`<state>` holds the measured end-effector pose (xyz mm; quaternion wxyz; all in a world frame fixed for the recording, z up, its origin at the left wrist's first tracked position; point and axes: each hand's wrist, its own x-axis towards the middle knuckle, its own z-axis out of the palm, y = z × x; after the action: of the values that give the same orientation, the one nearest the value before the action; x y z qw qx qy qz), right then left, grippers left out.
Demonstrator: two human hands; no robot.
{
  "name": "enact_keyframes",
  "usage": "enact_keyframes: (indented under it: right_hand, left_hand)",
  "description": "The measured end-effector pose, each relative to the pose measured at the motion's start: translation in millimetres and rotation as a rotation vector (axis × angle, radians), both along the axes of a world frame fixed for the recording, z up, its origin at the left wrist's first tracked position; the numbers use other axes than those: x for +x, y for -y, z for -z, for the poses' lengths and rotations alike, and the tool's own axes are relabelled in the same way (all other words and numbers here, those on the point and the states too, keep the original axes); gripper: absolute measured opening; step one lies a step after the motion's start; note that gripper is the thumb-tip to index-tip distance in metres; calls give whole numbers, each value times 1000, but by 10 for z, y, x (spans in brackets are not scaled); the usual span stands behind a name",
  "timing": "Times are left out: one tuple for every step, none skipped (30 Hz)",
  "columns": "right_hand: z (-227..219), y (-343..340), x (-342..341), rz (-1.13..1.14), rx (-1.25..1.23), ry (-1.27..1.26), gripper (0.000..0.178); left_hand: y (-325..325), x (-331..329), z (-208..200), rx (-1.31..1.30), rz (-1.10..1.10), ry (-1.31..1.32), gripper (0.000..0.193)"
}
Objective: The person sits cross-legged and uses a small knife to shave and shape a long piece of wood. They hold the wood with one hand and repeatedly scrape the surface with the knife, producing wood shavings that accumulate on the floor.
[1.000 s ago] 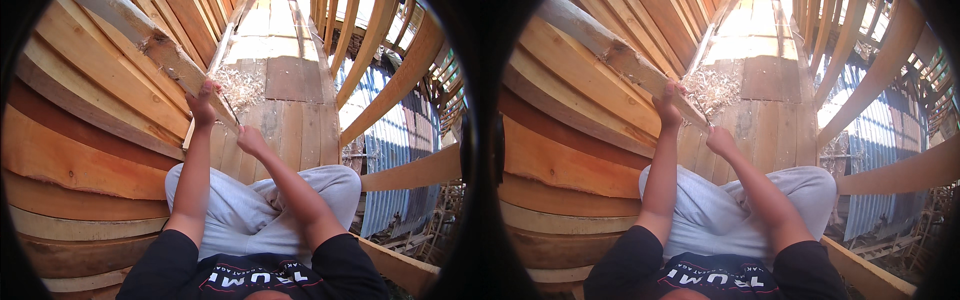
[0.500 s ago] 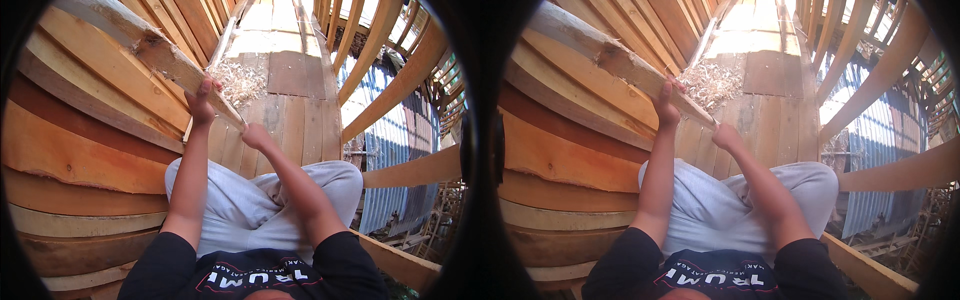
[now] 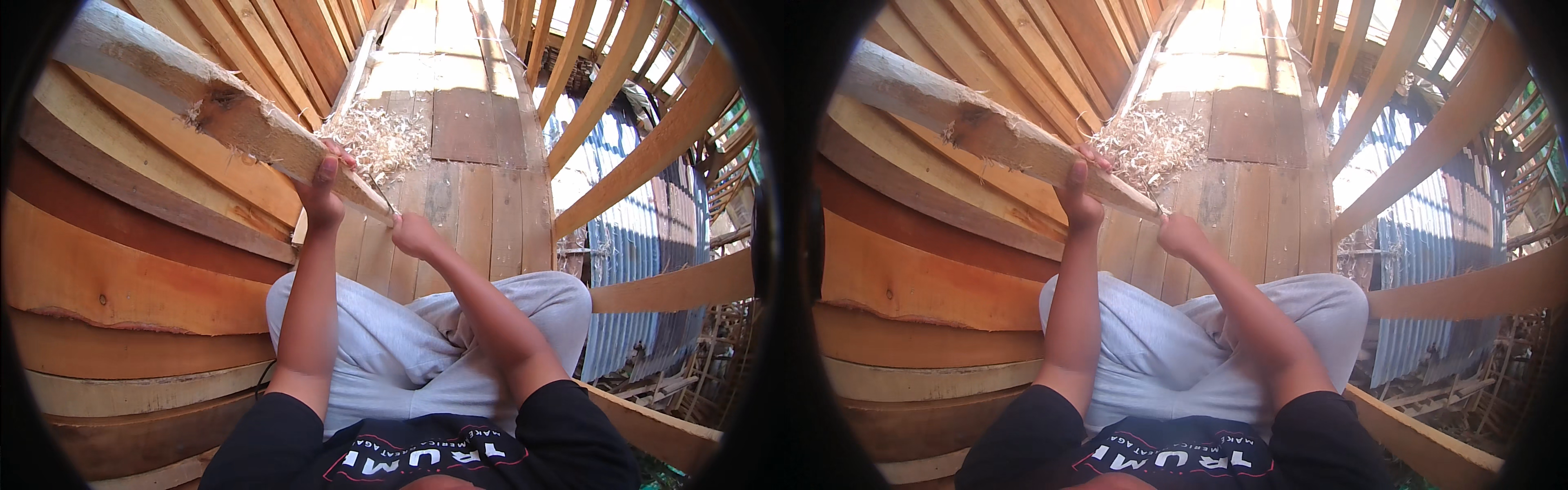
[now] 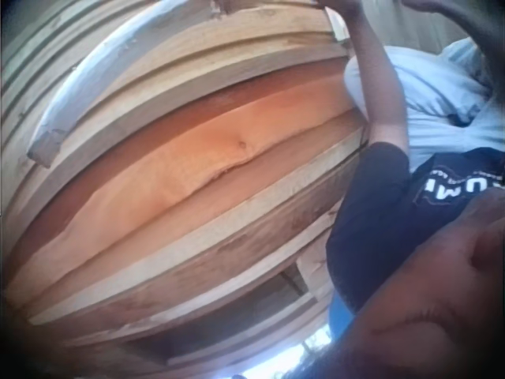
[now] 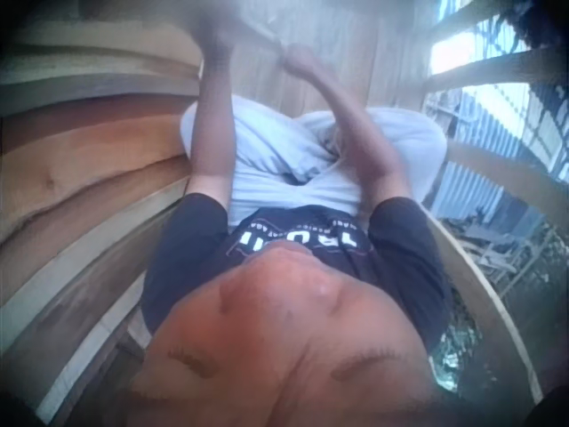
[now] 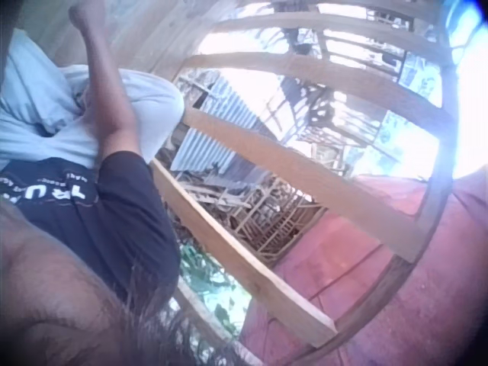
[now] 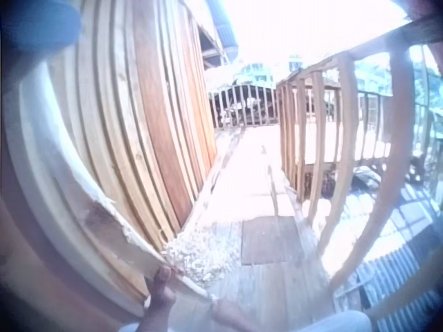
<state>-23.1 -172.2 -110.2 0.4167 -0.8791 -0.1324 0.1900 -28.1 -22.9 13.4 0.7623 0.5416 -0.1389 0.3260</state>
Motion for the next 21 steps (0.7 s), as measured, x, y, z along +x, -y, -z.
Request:
enact_keyframes:
  right_hand:
    - [-190, -45, -7, -38, -46, 24, 44]
    - [-443, -100, -61, -40, 0, 45, 44]
    - [-707, -130, -137, -36, 38, 56, 44]
    - [-817, -116, -158, -21, 69, 70, 44]
    - [-608, -83, -108, 20, 70, 62, 43]
    - [-272, -53, -22, 61, 72, 54, 43]
    - [-218, -94, 28, 90, 88, 57, 43]
    - [-159, -100, 31, 73, 85, 56, 43]
    - [-100, -91, 12, 58, 81, 57, 42]
    - [-147, -102, -9, 40, 79, 57, 42]
    - [-199, -94, -13, 21, 55, 68, 42]
    - [-253, -66, -13, 4, 30, 79, 42]
    - [-378, -78, -15, -17, 10, 90, 42]
    - [-596, -122, -53, -15, 28, 108, 42]
    - [-862, -178, -122, -14, 43, 116, 42]
    - [-984, -198, -160, -5, 51, 125, 42]
    - [-787, -176, -100, 27, 42, 130, 41]
    - [-424, -167, -3, 58, 33, 135, 41]
    - [-188, -153, 21, 79, 27, 133, 40]
    - [-166, -149, 48, 68, 63, 96, 41]
    - [-142, -134, 57, 57, 98, 61, 42]
  left_hand:
    - [-33, -7, -5, -6, -20, -3, 31]
    - [-163, -13, 49, 56, 11, 2, 31]
    - [-181, -23, 63, 48, 1, 6, 31]
    - [-133, 0, 31, 34, 1, 13, 31]
    - [-55, 5, 7, 17, 1, 18, 31]
    - [12, 22, 3, 10, -23, 1, 30]
    - [3, 59, -43, 18, -59, -4, 30]
    - [-7, 83, -64, 26, -92, -9, 29]
    - [-27, 86, -51, 5, -72, -2, 28]
    - [-68, 84, -33, -13, -55, 4, 27]
    - [-100, 88, -17, -31, -36, 11, 27]
    - [-122, 100, 0, -10, -40, 6, 27]
    - [-164, 105, 3, 16, -49, 0, 28]
    - [-217, 99, 32, 42, -61, -13, 30]
    - [-241, 71, 35, 51, -72, -19, 30]
    - [-197, 50, -16, 52, -74, -24, 30]
    - [-111, 71, -69, 51, -63, -15, 30]
    - [-55, 98, -70, 46, -108, -25, 30]
    - [-25, 90, -58, 43, -163, -44, 31]
    - [-22, 129, -72, 48, -216, -48, 31]
    - [-75, 156, -44, 36, -172, -39, 31]
